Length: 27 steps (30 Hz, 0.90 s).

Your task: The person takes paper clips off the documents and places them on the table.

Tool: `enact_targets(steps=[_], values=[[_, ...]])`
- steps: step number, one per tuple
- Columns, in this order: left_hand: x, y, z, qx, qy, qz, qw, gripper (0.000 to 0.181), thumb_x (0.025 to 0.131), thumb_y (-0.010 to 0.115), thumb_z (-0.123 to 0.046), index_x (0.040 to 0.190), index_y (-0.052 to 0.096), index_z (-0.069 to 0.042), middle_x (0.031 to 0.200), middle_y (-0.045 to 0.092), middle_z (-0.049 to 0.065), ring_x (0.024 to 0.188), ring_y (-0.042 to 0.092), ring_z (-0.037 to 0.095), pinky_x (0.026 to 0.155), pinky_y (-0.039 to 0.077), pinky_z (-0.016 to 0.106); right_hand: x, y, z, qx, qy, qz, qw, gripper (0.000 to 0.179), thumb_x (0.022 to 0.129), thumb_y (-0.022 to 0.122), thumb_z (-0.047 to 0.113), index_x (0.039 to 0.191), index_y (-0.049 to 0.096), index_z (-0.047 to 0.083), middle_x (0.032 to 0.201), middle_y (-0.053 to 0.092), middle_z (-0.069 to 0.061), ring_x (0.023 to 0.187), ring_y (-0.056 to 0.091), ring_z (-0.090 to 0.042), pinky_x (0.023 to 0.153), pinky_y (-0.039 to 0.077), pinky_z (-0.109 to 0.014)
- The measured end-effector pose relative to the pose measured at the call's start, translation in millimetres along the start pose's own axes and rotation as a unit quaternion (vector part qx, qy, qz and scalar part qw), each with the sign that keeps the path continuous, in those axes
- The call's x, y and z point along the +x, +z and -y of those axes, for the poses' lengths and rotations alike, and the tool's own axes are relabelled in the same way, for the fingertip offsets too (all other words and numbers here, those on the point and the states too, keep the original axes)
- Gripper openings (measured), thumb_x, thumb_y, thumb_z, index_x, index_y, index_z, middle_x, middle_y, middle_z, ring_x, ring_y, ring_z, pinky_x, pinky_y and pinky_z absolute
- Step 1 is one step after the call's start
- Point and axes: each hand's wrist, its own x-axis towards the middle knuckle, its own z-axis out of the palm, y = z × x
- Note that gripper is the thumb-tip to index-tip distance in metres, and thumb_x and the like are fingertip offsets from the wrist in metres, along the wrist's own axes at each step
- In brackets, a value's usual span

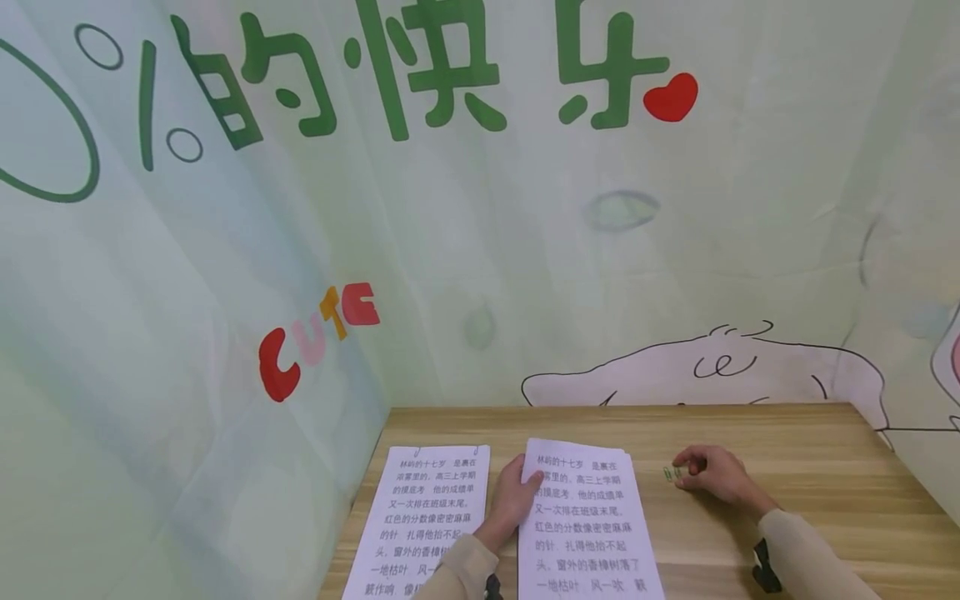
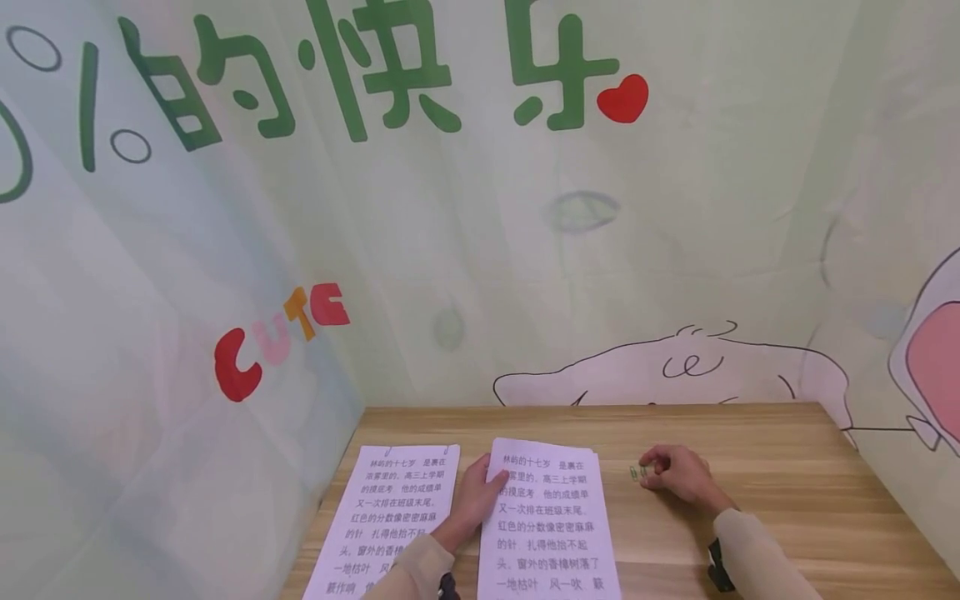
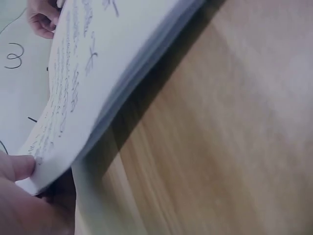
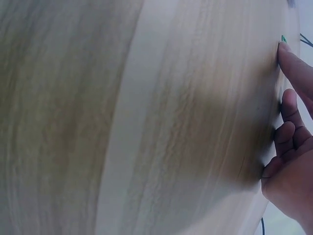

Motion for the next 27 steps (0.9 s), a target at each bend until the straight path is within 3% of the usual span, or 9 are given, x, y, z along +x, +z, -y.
enact_targets(steps=[8, 15, 18, 21, 27], values=[[5.0, 4.0, -1.1, 0.108, 0.005, -0.030, 0.9937, 0.033, 0.102, 0.066, -0.016, 0.134, 0.067, -0.008, 0.110, 0.073, 0.002, 0.101, 0.068, 0.018, 0.105, 0.056, 0.051, 0.6, -1, -1, 0.001, -0.006, 0.007, 1.0000, 0.029, 0.081, 0.090, 0.014, 0.105, 0.076, 0.008, 0.084, 0.058, 0.000, 0.081, 0.052, -0.018, 0.068, 0.038, -0.026], [7.0, 5.4, 0.5, 0.241, 0.053, -0.063, 0.9670, 0.038, 0.097, 0.073, -0.014, 0.131, 0.069, 0.000, 0.105, 0.064, 0.008, 0.086, 0.060, 0.017, 0.081, 0.059, 0.039, 0.6, 0, -2, -0.001, -0.010, 0.008, 0.9999, 0.028, 0.082, 0.090, 0.015, 0.105, 0.075, 0.008, 0.084, 0.058, 0.000, 0.081, 0.052, -0.017, 0.069, 0.039, -0.026], [7.6, 5.8, 2.7, 0.272, 0.066, -0.066, 0.9577, 0.039, 0.096, 0.075, -0.015, 0.132, 0.069, 0.000, 0.106, 0.065, 0.009, 0.087, 0.061, 0.017, 0.080, 0.059, 0.037, 0.3, 0, -2, 0.000, -0.009, 0.008, 0.9999, 0.028, 0.082, 0.090, 0.014, 0.105, 0.075, 0.008, 0.084, 0.058, -0.001, 0.081, 0.052, -0.017, 0.069, 0.039, -0.026], [9.4, 6.4, 5.0, 0.284, 0.069, -0.074, 0.9534, 0.048, 0.094, 0.078, -0.018, 0.139, 0.064, -0.004, 0.110, 0.065, 0.010, 0.093, 0.062, 0.020, 0.082, 0.058, 0.038, -0.1, 1, -2, -0.001, -0.011, 0.007, 0.9999, 0.028, 0.082, 0.089, 0.014, 0.105, 0.075, 0.008, 0.084, 0.058, -0.001, 0.081, 0.051, -0.016, 0.068, 0.039, -0.026], [12.3, 8.2, 9.0, 0.316, 0.075, -0.091, 0.9414, 0.074, 0.092, 0.082, -0.025, 0.155, 0.047, -0.006, 0.133, 0.059, 0.018, 0.121, 0.059, 0.033, 0.101, 0.054, 0.049, 0.3, 2, -4, -0.003, -0.010, 0.003, 0.9999, 0.028, 0.082, 0.089, 0.012, 0.105, 0.075, 0.007, 0.084, 0.059, 0.000, 0.080, 0.052, -0.016, 0.068, 0.040, -0.026]])
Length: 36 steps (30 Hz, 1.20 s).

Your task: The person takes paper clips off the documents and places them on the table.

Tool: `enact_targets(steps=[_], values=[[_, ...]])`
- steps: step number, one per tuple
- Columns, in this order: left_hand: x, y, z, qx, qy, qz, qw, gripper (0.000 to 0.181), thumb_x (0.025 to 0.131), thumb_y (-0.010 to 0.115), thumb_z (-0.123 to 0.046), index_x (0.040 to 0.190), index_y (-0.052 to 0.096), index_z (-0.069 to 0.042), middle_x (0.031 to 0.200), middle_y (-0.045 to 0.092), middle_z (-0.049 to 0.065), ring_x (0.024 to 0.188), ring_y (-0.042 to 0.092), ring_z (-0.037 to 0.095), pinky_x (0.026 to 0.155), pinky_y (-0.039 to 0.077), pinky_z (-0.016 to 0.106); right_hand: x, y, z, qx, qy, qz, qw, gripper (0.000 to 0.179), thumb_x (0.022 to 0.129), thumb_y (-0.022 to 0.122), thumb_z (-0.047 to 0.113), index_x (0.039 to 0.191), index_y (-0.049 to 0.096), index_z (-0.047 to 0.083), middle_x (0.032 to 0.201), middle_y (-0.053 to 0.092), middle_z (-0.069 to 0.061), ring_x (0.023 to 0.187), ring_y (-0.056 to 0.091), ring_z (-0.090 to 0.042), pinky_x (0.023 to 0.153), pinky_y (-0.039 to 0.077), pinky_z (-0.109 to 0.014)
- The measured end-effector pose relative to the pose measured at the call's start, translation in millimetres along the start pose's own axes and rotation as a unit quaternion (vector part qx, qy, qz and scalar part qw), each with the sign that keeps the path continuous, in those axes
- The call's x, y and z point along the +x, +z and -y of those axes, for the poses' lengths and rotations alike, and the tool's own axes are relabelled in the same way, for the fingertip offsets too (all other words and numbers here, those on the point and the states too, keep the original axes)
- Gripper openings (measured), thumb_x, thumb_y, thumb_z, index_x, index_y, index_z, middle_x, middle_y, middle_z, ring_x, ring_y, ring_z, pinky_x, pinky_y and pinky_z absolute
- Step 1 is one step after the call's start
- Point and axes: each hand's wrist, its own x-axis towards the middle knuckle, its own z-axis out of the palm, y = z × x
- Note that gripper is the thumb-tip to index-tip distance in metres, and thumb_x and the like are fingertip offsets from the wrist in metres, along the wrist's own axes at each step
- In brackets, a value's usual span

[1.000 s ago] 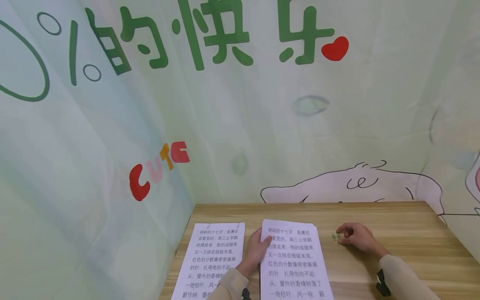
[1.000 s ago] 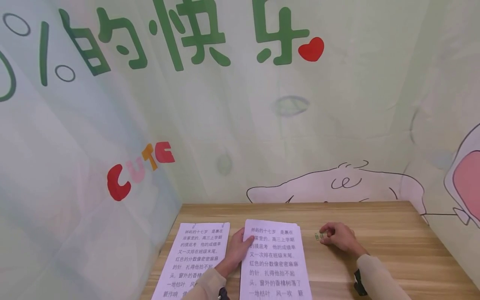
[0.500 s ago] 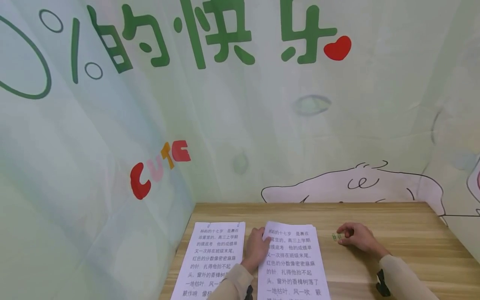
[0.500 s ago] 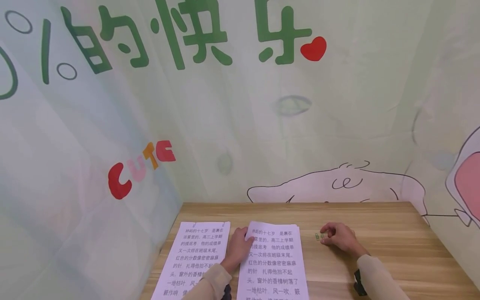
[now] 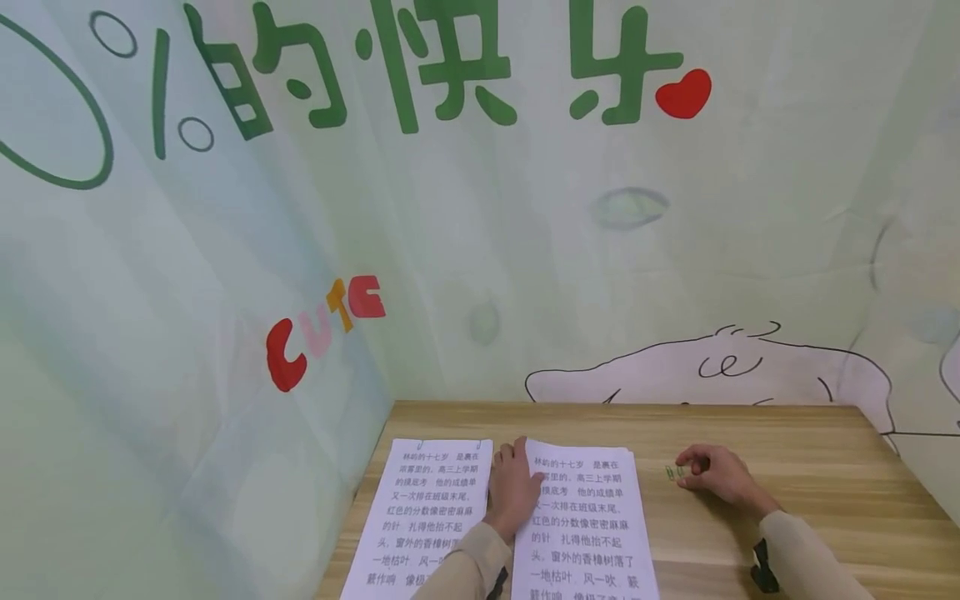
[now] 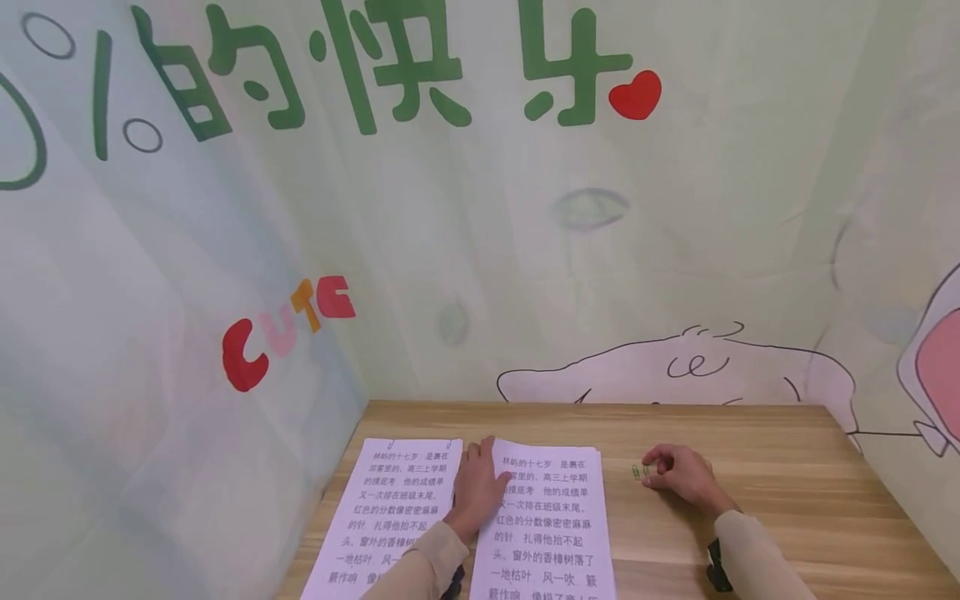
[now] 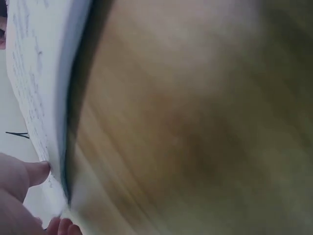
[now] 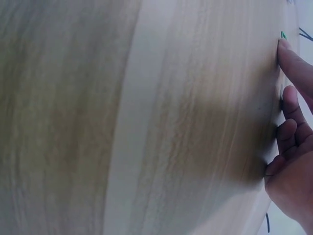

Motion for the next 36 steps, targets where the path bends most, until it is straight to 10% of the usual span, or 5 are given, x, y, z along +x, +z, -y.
enact_targets(steps=[13, 22, 36], values=[[-5.4, -22.8, 13.1, 0.047, 0.062, -0.056, 0.9954, 0.063, 0.093, 0.079, -0.025, 0.149, 0.056, -0.008, 0.139, 0.058, 0.018, 0.125, 0.056, 0.035, 0.093, 0.048, 0.050, -2.2, 6, 3, 0.009, -0.001, -0.004, 0.9999, 0.028, 0.081, 0.089, 0.013, 0.105, 0.076, 0.006, 0.083, 0.060, 0.000, 0.077, 0.051, -0.012, 0.069, 0.041, -0.025], [4.4, -66.6, 77.6, 0.055, 0.041, -0.072, 0.9951, 0.058, 0.096, 0.075, -0.022, 0.148, 0.055, -0.007, 0.141, 0.055, 0.021, 0.127, 0.053, 0.041, 0.099, 0.045, 0.056, -1.7, 1, 2, -0.005, -0.009, -0.004, 0.9999, 0.030, 0.081, 0.089, 0.017, 0.107, 0.076, 0.008, 0.084, 0.060, 0.001, 0.078, 0.052, -0.014, 0.070, 0.041, -0.026], [-7.0, -96.0, 160.1, 0.091, -0.026, -0.109, 0.9895, 0.049, 0.097, 0.074, -0.020, 0.142, 0.061, -0.005, 0.139, 0.059, 0.025, 0.126, 0.057, 0.044, 0.101, 0.047, 0.063, -0.8, -2, 2, 0.001, 0.004, 0.000, 1.0000, 0.030, 0.082, 0.089, 0.018, 0.107, 0.075, 0.007, 0.085, 0.060, 0.000, 0.079, 0.051, -0.014, 0.069, 0.039, -0.026]])
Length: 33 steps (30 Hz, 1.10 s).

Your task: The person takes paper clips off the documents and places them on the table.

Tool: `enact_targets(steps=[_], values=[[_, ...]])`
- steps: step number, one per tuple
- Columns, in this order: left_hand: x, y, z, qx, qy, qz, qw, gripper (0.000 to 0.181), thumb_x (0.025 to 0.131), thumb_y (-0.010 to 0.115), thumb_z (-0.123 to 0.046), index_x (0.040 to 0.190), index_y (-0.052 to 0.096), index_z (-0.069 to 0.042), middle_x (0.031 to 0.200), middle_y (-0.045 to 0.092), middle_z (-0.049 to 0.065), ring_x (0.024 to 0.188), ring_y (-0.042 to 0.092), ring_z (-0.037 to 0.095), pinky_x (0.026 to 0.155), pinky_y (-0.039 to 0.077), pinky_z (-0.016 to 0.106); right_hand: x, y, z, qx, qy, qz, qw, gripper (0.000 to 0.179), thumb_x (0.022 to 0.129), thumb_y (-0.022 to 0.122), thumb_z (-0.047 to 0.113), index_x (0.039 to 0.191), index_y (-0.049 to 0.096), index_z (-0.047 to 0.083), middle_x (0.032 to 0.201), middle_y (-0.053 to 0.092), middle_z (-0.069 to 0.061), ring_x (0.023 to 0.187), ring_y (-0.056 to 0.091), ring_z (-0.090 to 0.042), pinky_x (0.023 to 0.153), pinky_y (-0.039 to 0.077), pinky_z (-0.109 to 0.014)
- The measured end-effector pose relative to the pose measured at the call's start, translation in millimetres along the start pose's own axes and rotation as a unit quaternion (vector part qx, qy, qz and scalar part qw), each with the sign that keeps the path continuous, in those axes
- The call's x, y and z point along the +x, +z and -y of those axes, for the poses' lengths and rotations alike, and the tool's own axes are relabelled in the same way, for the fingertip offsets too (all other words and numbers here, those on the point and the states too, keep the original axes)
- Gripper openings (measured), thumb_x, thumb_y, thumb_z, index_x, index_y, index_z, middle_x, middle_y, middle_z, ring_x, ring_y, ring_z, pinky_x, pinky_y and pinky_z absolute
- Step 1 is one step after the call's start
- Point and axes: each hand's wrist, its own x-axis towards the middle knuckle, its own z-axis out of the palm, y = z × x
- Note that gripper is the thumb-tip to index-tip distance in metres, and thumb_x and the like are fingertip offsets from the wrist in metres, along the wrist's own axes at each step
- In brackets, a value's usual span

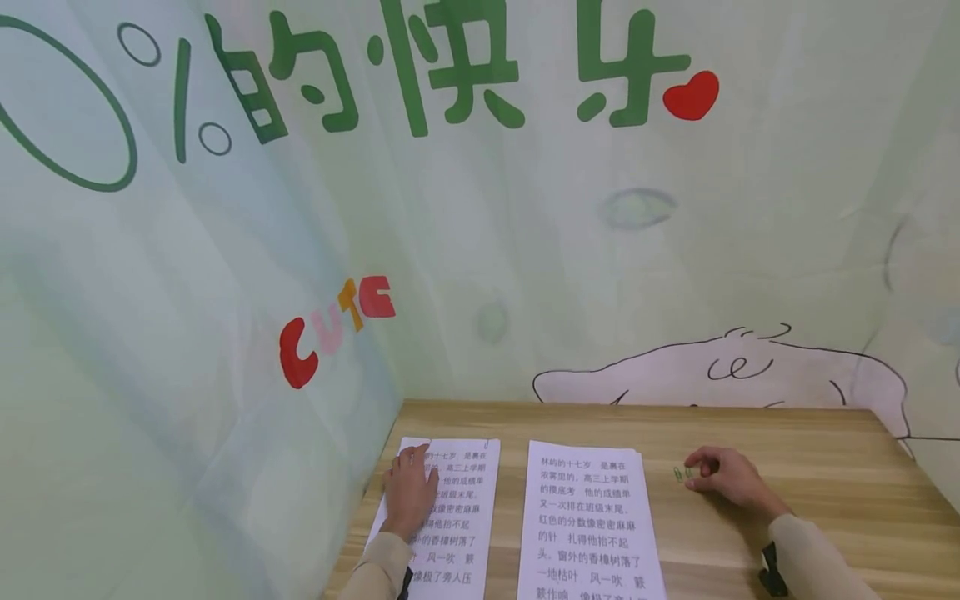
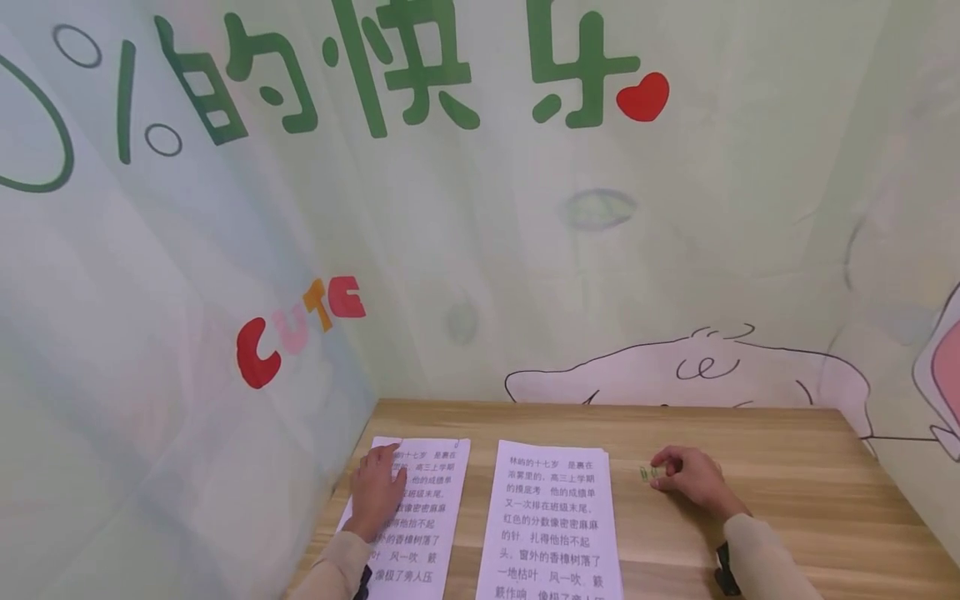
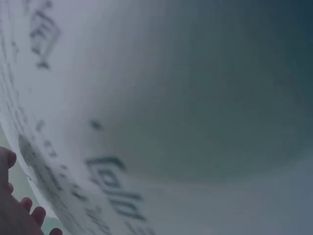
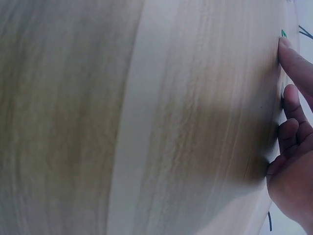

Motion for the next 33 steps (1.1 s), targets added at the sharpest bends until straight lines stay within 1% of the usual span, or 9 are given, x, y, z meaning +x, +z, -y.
enact_targets(steps=[5, 10, 14, 18, 21, 23, 26, 29, 33], values=[[-0.8, -4.8, 11.9, 0.029, -0.041, 0.017, 0.9986, 0.050, 0.102, 0.069, -0.026, 0.146, 0.058, -0.005, 0.145, 0.057, 0.026, 0.130, 0.057, 0.046, 0.104, 0.048, 0.064, -1.0, 2, -2, 0.001, -0.001, -0.002, 1.0000, 0.029, 0.083, 0.089, 0.017, 0.107, 0.075, 0.008, 0.085, 0.059, 0.000, 0.079, 0.051, -0.014, 0.069, 0.038, -0.026], [0.4, -13.2, 11.2, 0.037, -0.080, 0.039, 0.9953, 0.059, 0.102, 0.069, -0.027, 0.153, 0.052, -0.002, 0.152, 0.050, 0.030, 0.136, 0.052, 0.051, 0.109, 0.045, 0.067, -1.7, 2, -3, 0.001, -0.001, -0.005, 1.0000, 0.029, 0.082, 0.089, 0.016, 0.107, 0.075, 0.007, 0.085, 0.059, -0.001, 0.079, 0.051, -0.015, 0.068, 0.038, -0.026], [3.9, -15.5, 9.6, 0.036, -0.107, 0.044, 0.9926, 0.068, 0.100, 0.073, -0.027, 0.156, 0.046, 0.000, 0.153, 0.048, 0.034, 0.135, 0.052, 0.054, 0.108, 0.044, 0.070, -0.4, 1, -3, 0.001, 0.004, -0.001, 1.0000, 0.030, 0.083, 0.088, 0.016, 0.108, 0.075, 0.006, 0.086, 0.060, -0.001, 0.080, 0.051, -0.016, 0.068, 0.039, -0.026], [10.1, -15.2, 8.7, 0.041, -0.124, 0.048, 0.9903, 0.073, 0.098, 0.075, -0.028, 0.157, 0.043, 0.001, 0.140, 0.058, 0.033, 0.124, 0.058, 0.053, 0.099, 0.048, 0.069, 0.5, -1, -2, -0.001, 0.005, -0.002, 1.0000, 0.030, 0.083, 0.088, 0.016, 0.109, 0.075, 0.006, 0.086, 0.060, -0.001, 0.081, 0.051, -0.017, 0.068, 0.039, -0.026], [15.4, -17.2, 7.1, 0.050, -0.139, 0.062, 0.9871, 0.074, 0.097, 0.076, -0.027, 0.156, 0.043, 0.001, 0.127, 0.063, 0.032, 0.114, 0.060, 0.051, 0.092, 0.052, 0.066, -0.2, -2, 0, 0.001, 0.008, 0.001, 1.0000, 0.031, 0.084, 0.088, 0.016, 0.110, 0.075, 0.006, 0.086, 0.059, -0.002, 0.082, 0.051, -0.018, 0.068, 0.039, -0.026], [18.2, -20.9, 4.9, 0.048, -0.150, 0.071, 0.9850, 0.073, 0.095, 0.078, -0.025, 0.154, 0.045, 0.003, 0.119, 0.063, 0.032, 0.109, 0.061, 0.049, 0.087, 0.054, 0.064, -0.9, -1, 0, 0.003, 0.009, 0.003, 0.9999, 0.031, 0.084, 0.088, 0.016, 0.110, 0.075, 0.006, 0.086, 0.060, -0.002, 0.082, 0.052, -0.018, 0.068, 0.040, -0.026], [23.2, -26.1, 4.2, 0.026, -0.171, 0.086, 0.9811, 0.074, 0.091, 0.081, -0.020, 0.151, 0.045, 0.004, 0.114, 0.060, 0.033, 0.107, 0.060, 0.050, 0.085, 0.054, 0.065, -1.2, 0, -1, 0.005, 0.008, 0.004, 0.9999, 0.031, 0.084, 0.088, 0.017, 0.110, 0.075, 0.006, 0.086, 0.060, -0.002, 0.082, 0.052, -0.018, 0.068, 0.041, -0.026], [27.4, -29.4, 6.3, -0.020, -0.182, 0.098, 0.9782, 0.077, 0.088, 0.082, -0.014, 0.151, 0.042, 0.005, 0.115, 0.060, 0.034, 0.104, 0.062, 0.049, 0.085, 0.054, 0.064, -0.6, 1, -1, 0.004, 0.003, 0.003, 1.0000, 0.031, 0.084, 0.088, 0.017, 0.110, 0.075, 0.006, 0.087, 0.061, -0.001, 0.082, 0.052, -0.017, 0.069, 0.041, -0.026], [27.7, -28.8, 11.1, -0.066, -0.160, 0.110, 0.9788, 0.082, 0.092, 0.078, -0.007, 0.159, 0.033, 0.003, 0.123, 0.064, 0.032, 0.099, 0.066, 0.040, 0.087, 0.055, 0.057, 0.0, 1, -1, 0.001, 0.000, 0.004, 1.0000, 0.030, 0.084, 0.088, 0.017, 0.109, 0.075, 0.006, 0.086, 0.060, -0.001, 0.081, 0.052, -0.017, 0.069, 0.041, -0.026]])
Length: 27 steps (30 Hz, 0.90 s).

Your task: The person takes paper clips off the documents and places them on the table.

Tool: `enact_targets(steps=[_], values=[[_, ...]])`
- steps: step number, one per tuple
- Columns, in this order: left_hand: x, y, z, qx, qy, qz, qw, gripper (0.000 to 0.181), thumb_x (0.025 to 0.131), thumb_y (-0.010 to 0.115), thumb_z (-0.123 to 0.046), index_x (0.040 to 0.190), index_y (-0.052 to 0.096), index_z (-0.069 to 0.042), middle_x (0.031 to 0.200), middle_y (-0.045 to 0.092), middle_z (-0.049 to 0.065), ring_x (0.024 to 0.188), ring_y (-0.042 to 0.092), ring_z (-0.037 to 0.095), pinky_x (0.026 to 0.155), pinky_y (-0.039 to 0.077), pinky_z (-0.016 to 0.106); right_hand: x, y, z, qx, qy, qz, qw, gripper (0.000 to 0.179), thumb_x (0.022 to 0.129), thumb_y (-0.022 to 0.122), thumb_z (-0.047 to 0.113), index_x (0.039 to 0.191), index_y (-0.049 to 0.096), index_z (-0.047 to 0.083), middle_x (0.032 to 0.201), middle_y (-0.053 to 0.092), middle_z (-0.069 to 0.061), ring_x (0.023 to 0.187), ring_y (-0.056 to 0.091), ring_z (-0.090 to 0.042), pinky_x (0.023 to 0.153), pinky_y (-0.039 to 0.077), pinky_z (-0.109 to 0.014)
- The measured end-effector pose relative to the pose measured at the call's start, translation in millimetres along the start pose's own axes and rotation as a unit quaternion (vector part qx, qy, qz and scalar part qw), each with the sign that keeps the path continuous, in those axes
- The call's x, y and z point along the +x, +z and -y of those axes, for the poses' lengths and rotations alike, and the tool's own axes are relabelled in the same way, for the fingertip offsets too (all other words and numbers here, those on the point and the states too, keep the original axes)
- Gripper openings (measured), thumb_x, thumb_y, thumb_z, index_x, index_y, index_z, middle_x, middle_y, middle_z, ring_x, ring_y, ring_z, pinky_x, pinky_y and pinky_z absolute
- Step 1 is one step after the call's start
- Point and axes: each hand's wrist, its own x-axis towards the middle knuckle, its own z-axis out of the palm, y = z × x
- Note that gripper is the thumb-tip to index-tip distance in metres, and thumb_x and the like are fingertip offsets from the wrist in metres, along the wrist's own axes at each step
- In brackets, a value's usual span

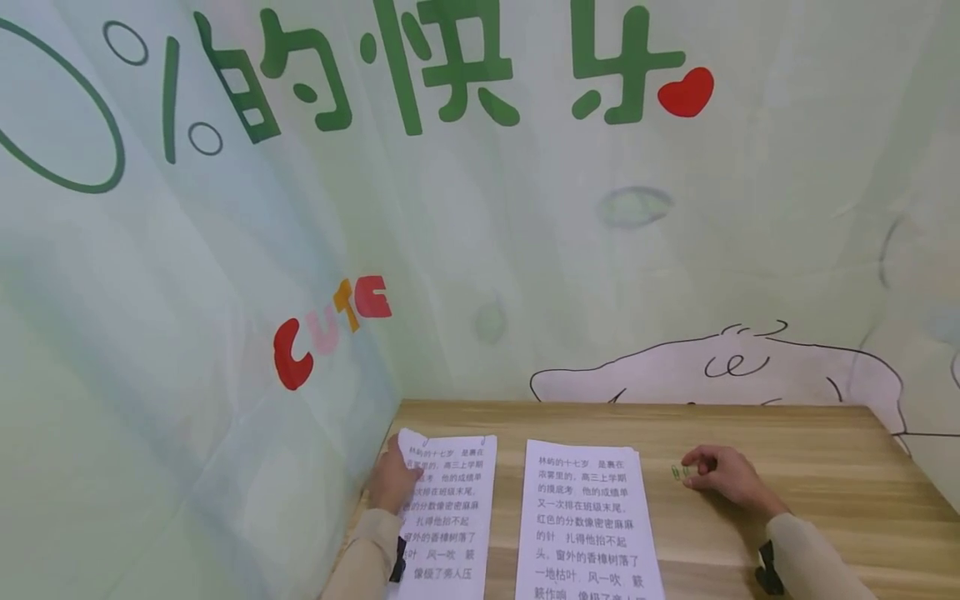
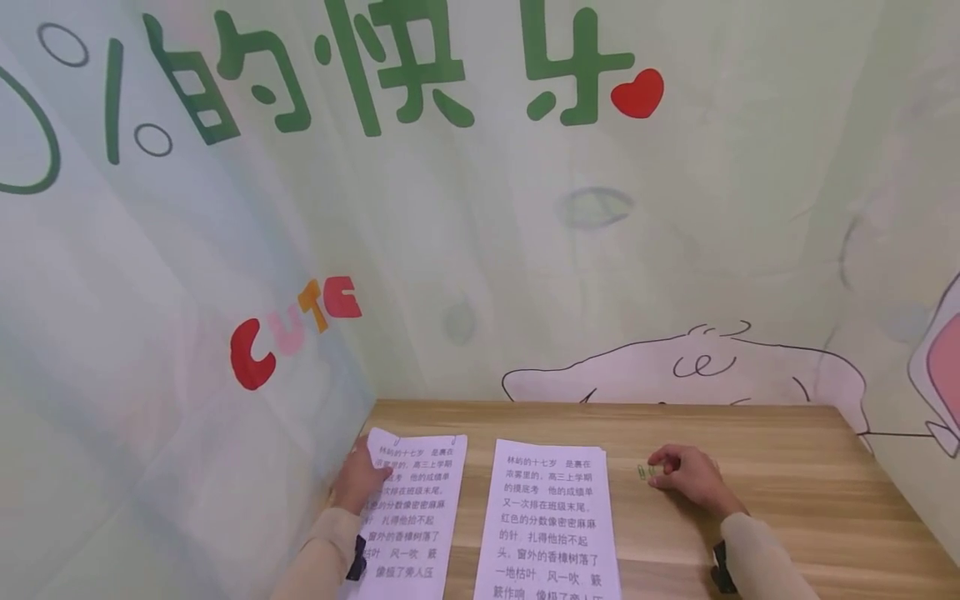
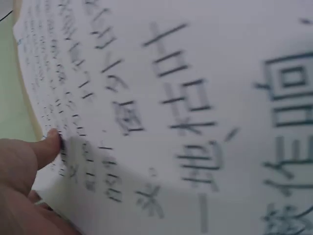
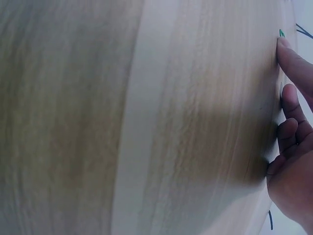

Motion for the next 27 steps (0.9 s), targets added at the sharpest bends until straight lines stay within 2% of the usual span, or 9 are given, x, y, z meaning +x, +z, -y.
enact_targets(steps=[3, 6, 10, 12, 15, 16, 18, 23, 27], values=[[-0.2, 3.5, 5.7, 0.007, 0.028, 0.002, 0.9996, 0.080, 0.098, 0.068, -0.003, 0.165, 0.026, -0.003, 0.124, 0.065, 0.029, 0.092, 0.066, 0.033, 0.083, 0.057, 0.050, 1.0, 1, 1, 0.002, -0.002, -0.003, 1.0000, 0.029, 0.084, 0.088, 0.016, 0.108, 0.075, 0.007, 0.085, 0.060, -0.001, 0.081, 0.052, -0.017, 0.068, 0.042, -0.025], [-2.6, 5.7, 10.4, 0.026, 0.057, -0.011, 0.9980, 0.078, 0.100, 0.059, 0.000, 0.168, 0.024, -0.010, 0.121, 0.067, 0.024, 0.081, 0.062, 0.025, 0.072, 0.055, 0.041, 1.4, 1, 1, 0.005, -0.008, -0.003, 0.9999, 0.028, 0.084, 0.088, 0.015, 0.107, 0.075, 0.006, 0.085, 0.060, -0.001, 0.080, 0.052, -0.016, 0.067, 0.042, -0.025], [-6.6, 4.5, 13.0, 0.028, 0.097, -0.027, 0.9945, 0.080, 0.100, 0.057, 0.002, 0.170, 0.024, -0.017, 0.122, 0.066, 0.021, 0.076, 0.059, 0.021, 0.064, 0.050, 0.034, 0.8, 2, -1, 0.007, -0.011, -0.004, 0.9999, 0.026, 0.084, 0.088, 0.013, 0.106, 0.075, 0.006, 0.084, 0.059, -0.001, 0.079, 0.052, -0.016, 0.067, 0.041, -0.025], [-8.1, 2.7, 12.9, 0.013, 0.109, -0.030, 0.9935, 0.081, 0.101, 0.057, 0.002, 0.171, 0.022, -0.020, 0.126, 0.064, 0.022, 0.083, 0.061, 0.024, 0.069, 0.052, 0.037, 0.2, 3, -3, 0.009, -0.007, -0.005, 0.9999, 0.026, 0.083, 0.088, 0.013, 0.105, 0.075, 0.006, 0.084, 0.059, -0.001, 0.079, 0.052, -0.015, 0.067, 0.041, -0.025], [-10.1, -2.4, 12.1, -0.021, 0.120, -0.031, 0.9920, 0.083, 0.101, 0.055, 0.005, 0.171, 0.019, -0.020, 0.146, 0.057, 0.025, 0.112, 0.065, 0.036, 0.097, 0.057, 0.050, 0.3, 2, -4, 0.011, -0.006, -0.001, 0.9999, 0.027, 0.084, 0.088, 0.015, 0.106, 0.075, 0.007, 0.084, 0.060, 0.000, 0.079, 0.052, -0.014, 0.068, 0.041, -0.025], [-10.8, -3.9, 11.3, -0.034, 0.122, -0.027, 0.9916, 0.084, 0.101, 0.054, 0.006, 0.171, 0.018, -0.020, 0.153, 0.052, 0.025, 0.123, 0.062, 0.039, 0.108, 0.053, 0.053, 0.4, 2, -4, 0.010, -0.005, 0.001, 0.9999, 0.028, 0.084, 0.088, 0.015, 0.107, 0.075, 0.006, 0.084, 0.060, 0.000, 0.079, 0.052, -0.014, 0.068, 0.041, -0.025], [-12.1, -6.5, 9.9, -0.056, 0.121, -0.019, 0.9909, 0.085, 0.101, 0.054, 0.008, 0.171, 0.016, -0.021, 0.163, 0.043, 0.023, 0.140, 0.052, 0.043, 0.120, 0.041, 0.059, 1.0, 1, -5, 0.012, 0.002, 0.001, 0.9999, 0.028, 0.083, 0.088, 0.016, 0.106, 0.076, 0.007, 0.084, 0.060, 0.000, 0.079, 0.052, -0.014, 0.068, 0.041, -0.025], [-13.0, -9.2, 10.9, -0.084, 0.121, -0.009, 0.9890, 0.084, 0.102, 0.054, 0.007, 0.171, 0.016, -0.022, 0.171, 0.034, 0.018, 0.154, 0.038, 0.041, 0.127, 0.031, 0.058, 2.6, -1, -3, 0.013, 0.000, 0.001, 0.9999, 0.027, 0.084, 0.088, 0.016, 0.106, 0.075, 0.008, 0.084, 0.060, 0.000, 0.079, 0.052, -0.014, 0.068, 0.041, -0.025], [-10.3, -12.9, 12.5, -0.127, 0.136, -0.011, 0.9825, 0.084, 0.100, 0.054, 0.008, 0.171, 0.018, -0.020, 0.175, 0.026, 0.013, 0.160, 0.025, 0.040, 0.131, 0.022, 0.056, 3.3, -1, -3, 0.012, -0.002, 0.003, 0.9999, 0.026, 0.084, 0.088, 0.016, 0.105, 0.075, 0.007, 0.084, 0.060, -0.001, 0.079, 0.052, -0.014, 0.068, 0.041, -0.025]])
